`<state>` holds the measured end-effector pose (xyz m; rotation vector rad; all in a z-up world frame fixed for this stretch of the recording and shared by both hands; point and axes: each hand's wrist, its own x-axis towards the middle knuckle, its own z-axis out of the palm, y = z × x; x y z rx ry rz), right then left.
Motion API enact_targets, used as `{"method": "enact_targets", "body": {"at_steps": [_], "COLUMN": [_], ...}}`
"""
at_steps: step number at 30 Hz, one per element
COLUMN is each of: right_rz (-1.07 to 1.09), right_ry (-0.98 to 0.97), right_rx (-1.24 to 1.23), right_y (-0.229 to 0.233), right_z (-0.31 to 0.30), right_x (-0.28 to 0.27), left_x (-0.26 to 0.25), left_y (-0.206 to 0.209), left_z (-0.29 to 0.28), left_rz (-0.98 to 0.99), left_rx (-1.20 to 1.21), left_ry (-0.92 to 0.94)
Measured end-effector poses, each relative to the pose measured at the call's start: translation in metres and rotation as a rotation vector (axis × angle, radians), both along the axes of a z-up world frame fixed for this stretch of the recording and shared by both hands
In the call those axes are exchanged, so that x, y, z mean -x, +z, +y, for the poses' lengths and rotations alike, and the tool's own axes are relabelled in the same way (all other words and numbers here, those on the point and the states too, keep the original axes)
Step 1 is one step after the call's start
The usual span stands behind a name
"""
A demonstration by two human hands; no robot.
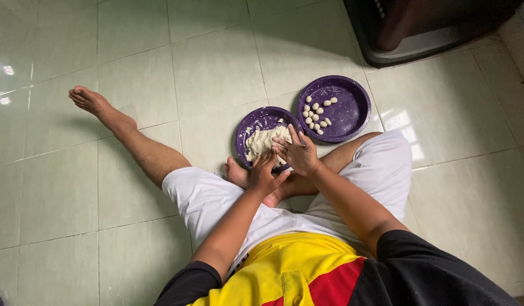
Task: The person rolls small pieces of dough into balls using their palms and places them on a plate.
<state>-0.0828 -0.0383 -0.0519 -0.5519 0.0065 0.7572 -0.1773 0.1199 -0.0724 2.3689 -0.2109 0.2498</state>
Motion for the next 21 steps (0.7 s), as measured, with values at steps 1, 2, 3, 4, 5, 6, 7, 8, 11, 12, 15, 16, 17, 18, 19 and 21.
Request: {"method": "enact_targets", "body": {"at_steps": [1, 2, 3, 4, 5, 6, 7, 8, 11, 12, 15, 16, 17, 18, 19, 21], "right_rz": [-0.008, -0.016, -0.017, -0.024, -0.032, -0.031, -0.046, -0.059, -0.058, -0.054, -0.07, -0.092, -0.115, -0.113, -0.122, -0.134], "right_ry": [0.003, 0.006, 0.005, 0.014, 0.023, 0.024, 0.027, 0.03, 0.025, 0.026, 0.034, 0.026, 0.018, 0.021, 0.022, 0.023], "right_rx": [0.014, 0.028, 0.027, 0.03, 0.033, 0.033, 0.044, 0.056, 0.053, 0.055, 0.059, 0.082, 0.104, 0.107, 0.104, 0.102], "right_y": [0.0, -0.001, -0.003, -0.005, -0.007, -0.008, -0.009, -0.011, -0.011, -0.013, -0.016, -0.015, -0.014, -0.016, -0.019, -0.02], "right_z": [0.0, 0.001, 0.0, 0.0, 0.0, 0.0, 0.0, 0.0, 0.001, 0.0, 0.0, 0.001, 0.001, 0.002, 0.003, 0.004], "right_x": [0.001, 0.002, 0.002, 0.001, 0.001, 0.001, 0.001, 0.002, 0.002, 0.002, 0.002, 0.001, 0.0, -0.001, -0.003, -0.006], "left_x": [0.0, -0.001, 0.0, 0.0, 0.0, 0.0, -0.001, 0.001, -0.001, -0.002, -0.002, -0.001, -0.001, 0.0, 0.0, 0.002], "left_y": [-0.001, -0.003, -0.005, -0.007, -0.009, -0.007, -0.004, -0.002, -0.009, -0.012, -0.012, -0.008, -0.004, -0.002, 0.0, 0.004], "left_z": [0.001, 0.002, 0.002, 0.003, 0.003, 0.003, 0.002, 0.002, 0.002, 0.003, 0.004, 0.004, 0.004, 0.003, 0.001, -0.001], "left_rz": [0.007, 0.014, 0.013, 0.009, 0.004, 0.004, -0.014, -0.031, -0.073, -0.069, -0.108, -0.09, -0.071, -0.07, -0.048, -0.03], "left_rx": [0.013, 0.026, 0.025, 0.038, 0.051, 0.05, 0.064, 0.079, 0.007, 0.009, -0.003, 0.007, 0.017, 0.02, 0.021, 0.023], "left_ry": [-0.002, -0.005, -0.006, -0.003, 0.0, 0.0, 0.0, 0.0, 0.009, 0.01, -0.001, -0.049, -0.097, -0.094, -0.079, -0.064]}}
